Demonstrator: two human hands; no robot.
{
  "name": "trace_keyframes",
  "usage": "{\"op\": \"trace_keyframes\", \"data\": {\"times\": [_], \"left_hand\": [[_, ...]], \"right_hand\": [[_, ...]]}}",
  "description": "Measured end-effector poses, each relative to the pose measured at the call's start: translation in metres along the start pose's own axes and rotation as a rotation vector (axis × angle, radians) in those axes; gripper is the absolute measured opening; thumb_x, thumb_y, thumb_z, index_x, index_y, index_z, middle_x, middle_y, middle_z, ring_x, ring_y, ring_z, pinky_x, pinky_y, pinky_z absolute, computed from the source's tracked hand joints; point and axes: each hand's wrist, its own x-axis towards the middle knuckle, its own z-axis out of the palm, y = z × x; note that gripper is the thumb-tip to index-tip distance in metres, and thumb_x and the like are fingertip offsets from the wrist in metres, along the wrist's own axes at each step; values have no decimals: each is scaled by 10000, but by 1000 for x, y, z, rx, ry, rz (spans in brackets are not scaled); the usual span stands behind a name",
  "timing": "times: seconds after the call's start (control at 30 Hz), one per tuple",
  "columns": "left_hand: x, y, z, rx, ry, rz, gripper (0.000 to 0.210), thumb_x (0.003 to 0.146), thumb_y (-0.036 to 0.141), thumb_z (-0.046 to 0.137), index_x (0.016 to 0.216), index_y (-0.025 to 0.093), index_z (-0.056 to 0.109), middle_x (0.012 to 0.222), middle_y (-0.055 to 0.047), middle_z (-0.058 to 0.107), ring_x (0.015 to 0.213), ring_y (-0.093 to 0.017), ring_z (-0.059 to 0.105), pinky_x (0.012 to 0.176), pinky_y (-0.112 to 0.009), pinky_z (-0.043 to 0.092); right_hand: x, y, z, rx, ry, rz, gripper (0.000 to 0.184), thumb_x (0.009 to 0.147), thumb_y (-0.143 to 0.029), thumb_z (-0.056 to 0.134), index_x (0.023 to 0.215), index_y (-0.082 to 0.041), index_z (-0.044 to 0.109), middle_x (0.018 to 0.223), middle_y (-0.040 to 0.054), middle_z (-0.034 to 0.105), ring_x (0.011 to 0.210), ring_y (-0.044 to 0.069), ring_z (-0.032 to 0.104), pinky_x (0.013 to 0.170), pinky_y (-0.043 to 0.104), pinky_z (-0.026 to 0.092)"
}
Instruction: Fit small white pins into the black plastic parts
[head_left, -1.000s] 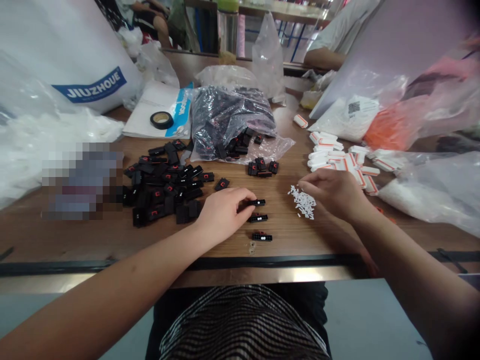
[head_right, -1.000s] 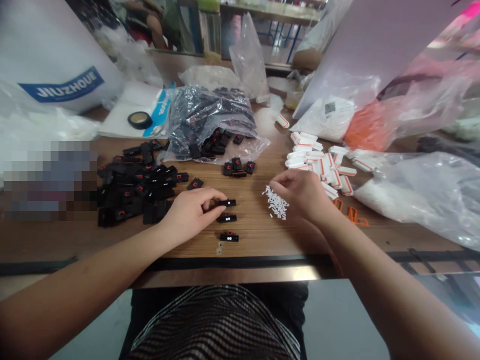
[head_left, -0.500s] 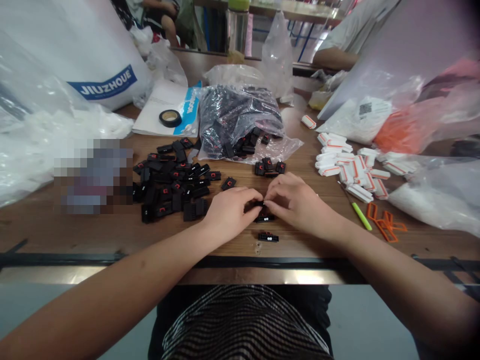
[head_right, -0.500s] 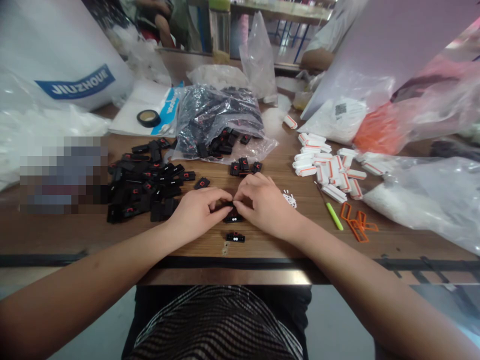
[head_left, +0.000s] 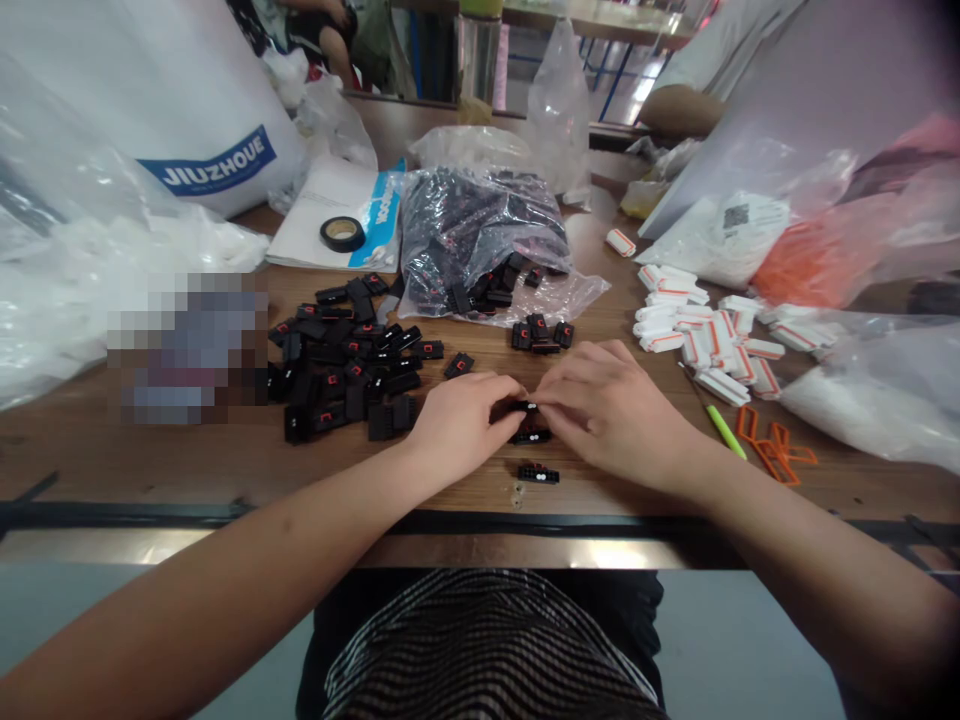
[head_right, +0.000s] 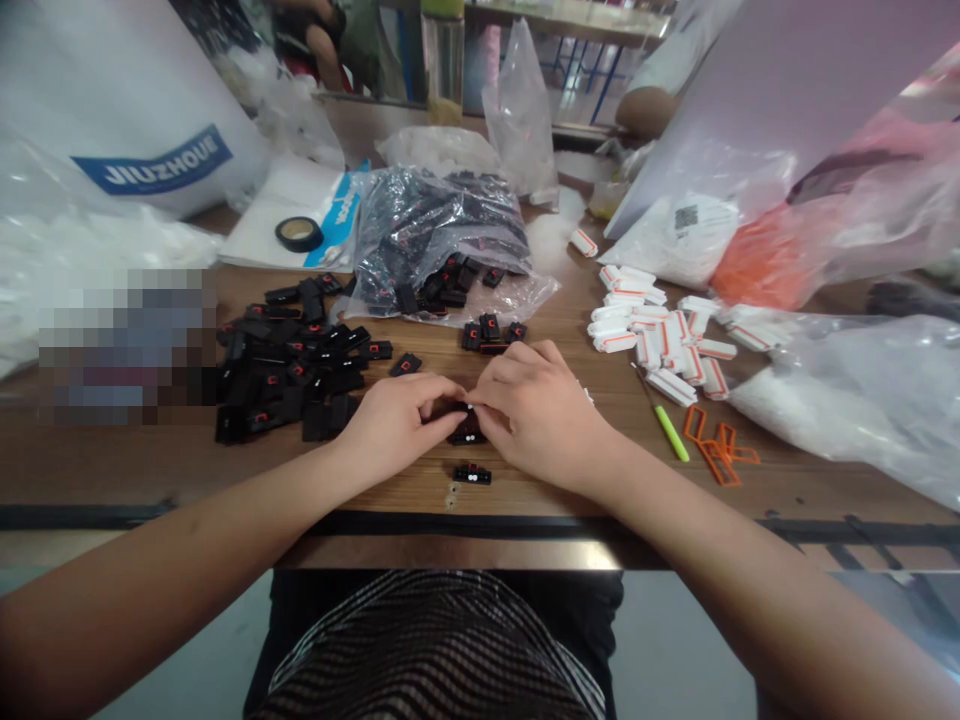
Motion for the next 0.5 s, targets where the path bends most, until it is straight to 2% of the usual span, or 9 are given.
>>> {"op": "trace_keyframes", "data": {"times": [0.13, 0.27, 0.37, 0.5], "left_hand": [[-1, 0, 0, -25, 1, 6, 156, 850, 215, 673, 998, 226, 719, 770, 11, 654, 674, -154, 574, 686, -299, 460], [-1, 1, -1, -39, -13, -4, 147, 843, 215, 668, 980, 221, 723, 737, 13, 640, 646, -147, 551, 670, -298, 446], [-1, 1, -3, -44, -27, 4, 140, 835, 210, 661, 960, 217, 724, 708, 14, 625, 640, -147, 545, 662, -301, 442], [-2, 2, -6, -58, -46, 23, 199, 820, 179, 636, 999, 216, 714, 763, 2, 644, 671, -152, 558, 660, -306, 448]], "right_hand": [[-1, 2, -1, 22, -24, -7, 207, 913, -229, 550, 905, -229, 757, 937, 59, 729, 911, 240, 584, 811, 399, 347], [7, 32, -4, 49, 67, 86, 241, 910, -290, 540, 941, -228, 770, 971, 64, 727, 925, 242, 604, 817, 390, 382], [18, 60, -2, -22, 75, 194, 255, 886, -318, 554, 934, -201, 775, 925, 80, 721, 908, 250, 618, 809, 387, 396], [29, 70, 6, -172, 11, 167, 237, 841, -361, 614, 942, -220, 776, 893, 78, 713, 919, 274, 606, 804, 400, 359]]}}
